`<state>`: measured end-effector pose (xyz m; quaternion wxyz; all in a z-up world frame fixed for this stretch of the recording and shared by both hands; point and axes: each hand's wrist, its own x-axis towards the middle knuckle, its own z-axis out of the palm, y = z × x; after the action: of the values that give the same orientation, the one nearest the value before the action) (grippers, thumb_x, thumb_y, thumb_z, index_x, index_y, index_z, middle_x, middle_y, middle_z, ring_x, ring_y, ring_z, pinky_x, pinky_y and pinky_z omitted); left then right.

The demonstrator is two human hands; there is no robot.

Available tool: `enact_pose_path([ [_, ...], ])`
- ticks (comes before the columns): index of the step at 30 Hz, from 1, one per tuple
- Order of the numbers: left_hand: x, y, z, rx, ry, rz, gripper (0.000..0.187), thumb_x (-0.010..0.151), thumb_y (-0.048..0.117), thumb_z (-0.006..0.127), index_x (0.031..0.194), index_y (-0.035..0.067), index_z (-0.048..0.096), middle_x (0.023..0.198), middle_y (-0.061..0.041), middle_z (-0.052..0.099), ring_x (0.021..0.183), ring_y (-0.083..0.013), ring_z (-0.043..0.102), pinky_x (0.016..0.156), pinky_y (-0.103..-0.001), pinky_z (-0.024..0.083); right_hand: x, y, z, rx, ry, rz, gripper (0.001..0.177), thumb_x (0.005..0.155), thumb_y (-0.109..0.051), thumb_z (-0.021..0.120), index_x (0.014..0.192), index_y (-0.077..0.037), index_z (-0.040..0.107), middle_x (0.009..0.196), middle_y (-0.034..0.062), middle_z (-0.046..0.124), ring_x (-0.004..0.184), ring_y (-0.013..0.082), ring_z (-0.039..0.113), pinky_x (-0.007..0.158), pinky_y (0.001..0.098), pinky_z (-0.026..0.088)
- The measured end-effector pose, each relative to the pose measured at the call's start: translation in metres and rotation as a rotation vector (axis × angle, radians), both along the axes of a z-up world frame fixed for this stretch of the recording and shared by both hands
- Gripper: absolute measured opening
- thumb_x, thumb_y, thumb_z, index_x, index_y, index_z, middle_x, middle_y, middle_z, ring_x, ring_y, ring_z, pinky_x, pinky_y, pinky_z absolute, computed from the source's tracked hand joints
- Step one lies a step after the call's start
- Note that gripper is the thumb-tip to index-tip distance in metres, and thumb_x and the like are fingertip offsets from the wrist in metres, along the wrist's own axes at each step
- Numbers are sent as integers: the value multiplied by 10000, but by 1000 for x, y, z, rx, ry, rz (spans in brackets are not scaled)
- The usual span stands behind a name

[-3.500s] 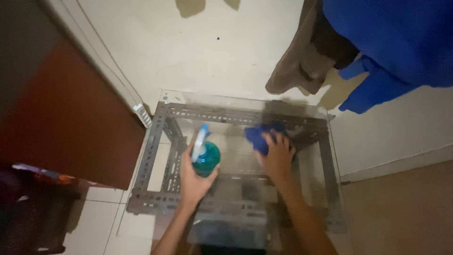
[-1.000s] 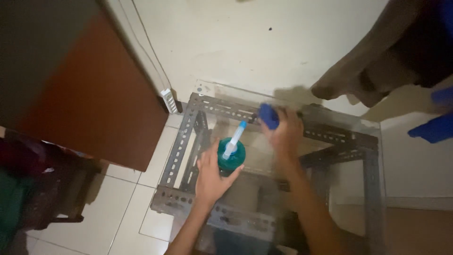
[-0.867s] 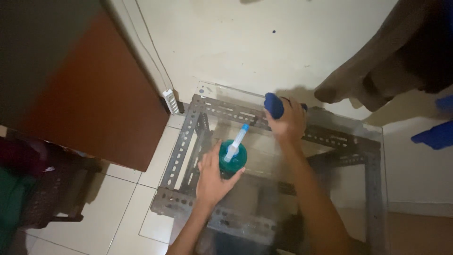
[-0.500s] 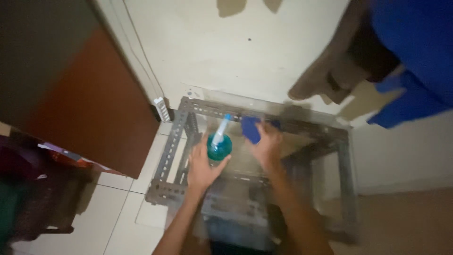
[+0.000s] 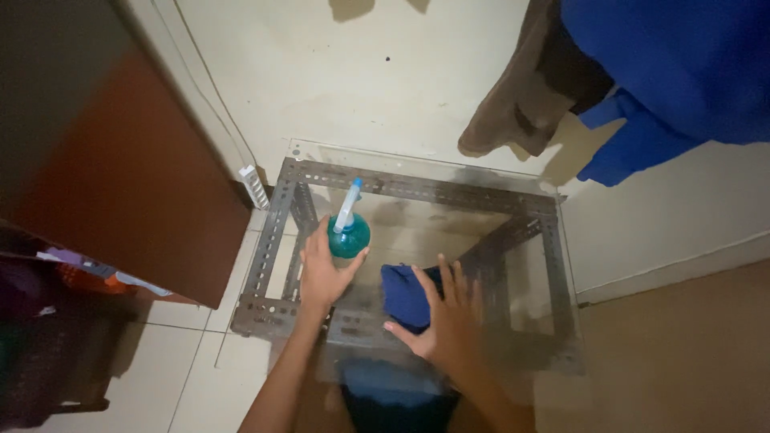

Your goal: The person wipes a glass-topped table with a blue cloth and a spray bottle. They repeatedly spray the surface and wipe it down, moving the cloth across the glass and metal frame.

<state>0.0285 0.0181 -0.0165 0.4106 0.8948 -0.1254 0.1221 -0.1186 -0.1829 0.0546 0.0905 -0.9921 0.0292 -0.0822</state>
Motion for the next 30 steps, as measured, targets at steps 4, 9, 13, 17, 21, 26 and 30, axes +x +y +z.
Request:
enact_pose_path([
  [4,-1,0,-1,-5,2,17,1004,821,594,761,1563,61,344,1507,-207,507,1354,-392,488,1050,-606,365,32,5,-38,114,-46,-15,929,698,-767,791,1465,-304,545,1609,126,397,1435,433,374,1152,663,215],
  [9,1,-1,-8,20,41,19,1001,850,613,712,1581,58,313,1507,-209,495,1357,-452,460,1116,-666,299,98,-3,-37,95,-58,-92,797,714,-709,803,1373,-298,625,1332,78,586,1268,383,506,864,647,506],
  [13,1,-2,-1,6,15,28,997,844,579,746,1568,33,331,1375,-214,570,1266,-400,538,1145,-572,343,179,-25,-63,53,-248,-45,764,740,-626,813,1379,-241,647,1491,125,585,1317,408,563,978,597,487],
  [17,3,-1,-6,63,74,29,959,844,623,731,1535,58,379,1337,-182,554,1243,-382,518,1045,-586,379,250,-38,-64,140,-279,-7,678,792,-510,846,1300,-101,661,1291,173,639,1207,409,562,996,572,446],
  [21,6,-1,-12,70,89,30,976,837,627,744,1524,34,387,1406,-204,542,1286,-416,499,1022,-595,388,291,-40,-56,145,-466,-20,544,818,-495,848,1281,-232,737,1188,72,743,1041,312,684,846,455,557],
  [26,5,-2,-3,39,138,30,967,834,619,740,1536,66,370,1404,-170,544,1296,-380,491,1074,-641,320,292,-42,-59,132,-387,-21,604,855,-541,796,1302,-156,671,1164,91,716,1033,304,661,894,456,521],
  [30,4,-3,1,21,99,34,980,832,643,717,1546,64,378,1356,-182,570,1262,-388,506,1053,-602,357,251,-33,-73,129,-429,-47,618,784,-530,816,1282,-181,703,1207,59,732,1007,268,712,769,405,586],
])
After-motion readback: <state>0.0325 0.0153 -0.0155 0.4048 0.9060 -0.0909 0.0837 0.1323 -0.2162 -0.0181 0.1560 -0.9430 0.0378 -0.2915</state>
